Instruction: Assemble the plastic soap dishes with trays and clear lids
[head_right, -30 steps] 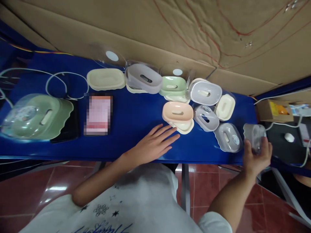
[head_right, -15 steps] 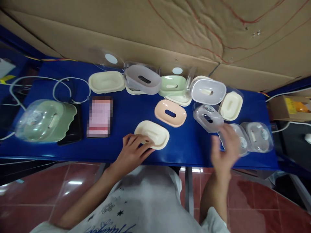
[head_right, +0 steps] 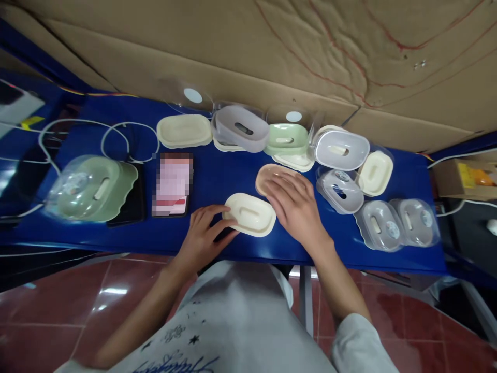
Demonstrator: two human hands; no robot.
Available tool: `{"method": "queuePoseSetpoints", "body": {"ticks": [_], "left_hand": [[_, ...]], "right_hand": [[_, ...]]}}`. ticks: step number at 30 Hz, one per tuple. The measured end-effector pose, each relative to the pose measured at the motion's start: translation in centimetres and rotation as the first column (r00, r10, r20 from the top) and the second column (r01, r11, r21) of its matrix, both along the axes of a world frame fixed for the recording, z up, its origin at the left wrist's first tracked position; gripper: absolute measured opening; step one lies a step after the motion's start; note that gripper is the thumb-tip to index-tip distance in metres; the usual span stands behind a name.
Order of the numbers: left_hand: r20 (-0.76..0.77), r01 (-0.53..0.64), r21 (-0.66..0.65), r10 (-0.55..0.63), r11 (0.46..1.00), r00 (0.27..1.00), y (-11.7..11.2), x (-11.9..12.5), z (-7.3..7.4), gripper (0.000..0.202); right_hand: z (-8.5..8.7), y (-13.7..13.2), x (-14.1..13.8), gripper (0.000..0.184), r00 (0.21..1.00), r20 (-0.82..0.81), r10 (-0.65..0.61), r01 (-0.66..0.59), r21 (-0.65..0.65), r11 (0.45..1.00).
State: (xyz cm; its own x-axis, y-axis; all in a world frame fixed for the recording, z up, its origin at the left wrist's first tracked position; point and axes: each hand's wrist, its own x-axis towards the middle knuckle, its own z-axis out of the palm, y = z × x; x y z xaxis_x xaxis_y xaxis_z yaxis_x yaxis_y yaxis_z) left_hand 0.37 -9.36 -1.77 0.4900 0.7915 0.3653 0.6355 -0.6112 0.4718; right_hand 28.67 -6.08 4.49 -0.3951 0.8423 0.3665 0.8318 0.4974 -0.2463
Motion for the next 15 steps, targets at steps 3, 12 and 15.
{"method": "queuePoseSetpoints", "body": {"ticks": [3, 12, 15], "left_hand": [[0.032, -0.025, -0.024, 0.026, 0.999, 0.999, -0.3, 0.1, -0.1, 0.013], [0.078, -0.043, -0.036, 0.046, 0.998, 0.996, -0.8, -0.1, -0.3, 0.012], [0.061, -0.023, -0.050, 0.026, 0.998, 0.998, -0.9, -0.2, -0.2, 0.010]], "right_hand": [[0.7, 4.8, -4.7, 0.034, 0.974, 0.000, 0.225, -0.224, -0.057, 0.973], [-2.1, 15.6, -16.8, 0.037, 0.956, 0.268, 0.123, -0.105, -0.081, 0.991], [-0.8, 13.1, -15.5, 0.035, 0.983, 0.144, 0.116, -0.112, -0.037, 0.993]]}}
